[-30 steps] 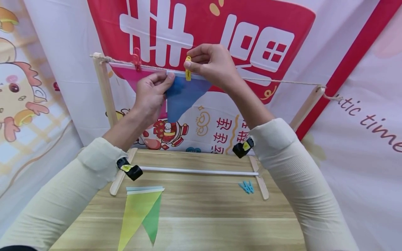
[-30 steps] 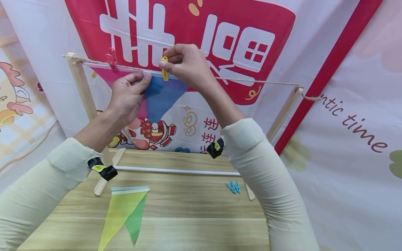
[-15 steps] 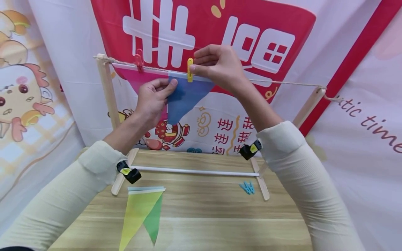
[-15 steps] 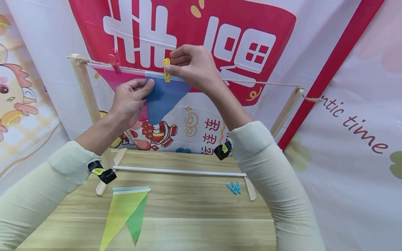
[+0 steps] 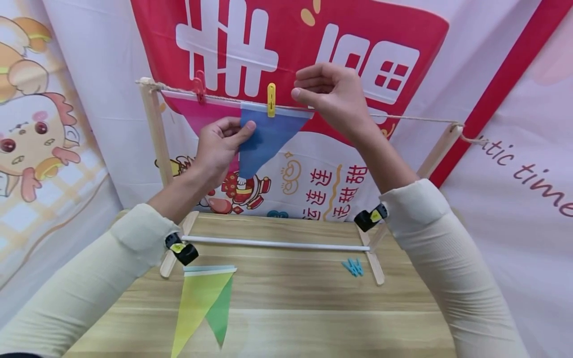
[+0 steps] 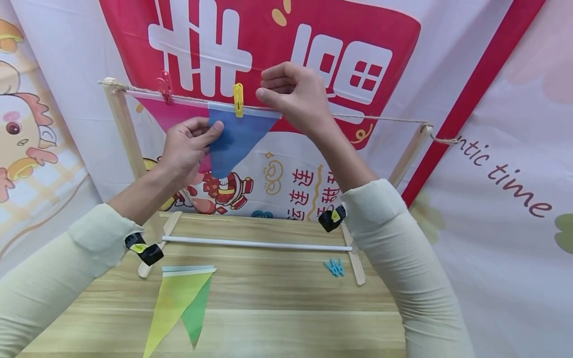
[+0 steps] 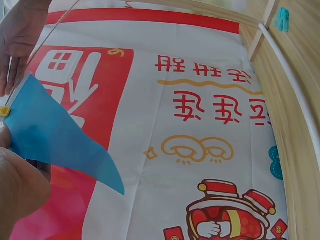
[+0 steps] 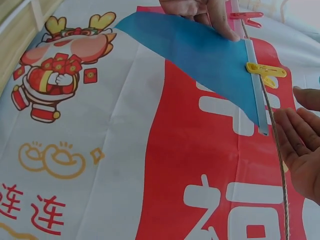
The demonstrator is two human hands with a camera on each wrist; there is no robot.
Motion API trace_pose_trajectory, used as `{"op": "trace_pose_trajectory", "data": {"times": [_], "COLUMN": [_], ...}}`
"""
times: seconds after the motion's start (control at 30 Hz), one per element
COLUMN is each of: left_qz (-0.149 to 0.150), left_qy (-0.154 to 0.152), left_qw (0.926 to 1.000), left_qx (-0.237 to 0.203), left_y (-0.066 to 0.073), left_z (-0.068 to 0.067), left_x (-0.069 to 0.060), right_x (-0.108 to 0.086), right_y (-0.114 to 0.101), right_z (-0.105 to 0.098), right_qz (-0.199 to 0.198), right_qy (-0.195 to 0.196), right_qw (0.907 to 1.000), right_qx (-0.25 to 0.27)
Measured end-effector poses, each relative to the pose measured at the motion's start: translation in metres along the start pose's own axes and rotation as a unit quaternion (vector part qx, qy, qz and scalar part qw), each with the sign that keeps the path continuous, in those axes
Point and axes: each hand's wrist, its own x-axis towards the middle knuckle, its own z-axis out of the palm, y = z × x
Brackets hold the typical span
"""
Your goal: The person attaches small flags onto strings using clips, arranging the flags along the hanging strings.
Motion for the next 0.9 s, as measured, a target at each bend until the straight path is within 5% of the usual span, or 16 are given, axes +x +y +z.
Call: {"op": "trace_pose_trajectory", "data": {"times": [0.43,0.9], "left_qz": [-0.016,-0.039], "left_qy": [-0.006,-0.015], "left_qw": [0.9997,0.9988], "left_qx": [0.018,0.028], "left_y": [-0.006,-0.01], "left_z": [-0.004,-0.014], "left_x": [-0.004,-0.013], "right_x": [-0.015,-0.045], "right_y": [0.012,0.029], "right_z": [-0.011,-0.013], "right_qz": [-0.04,-0.086], "right_qy": [0.049,0.06], "right_qw": [0.9913,0.9865], "right_qx": [0.116,0.126]}}
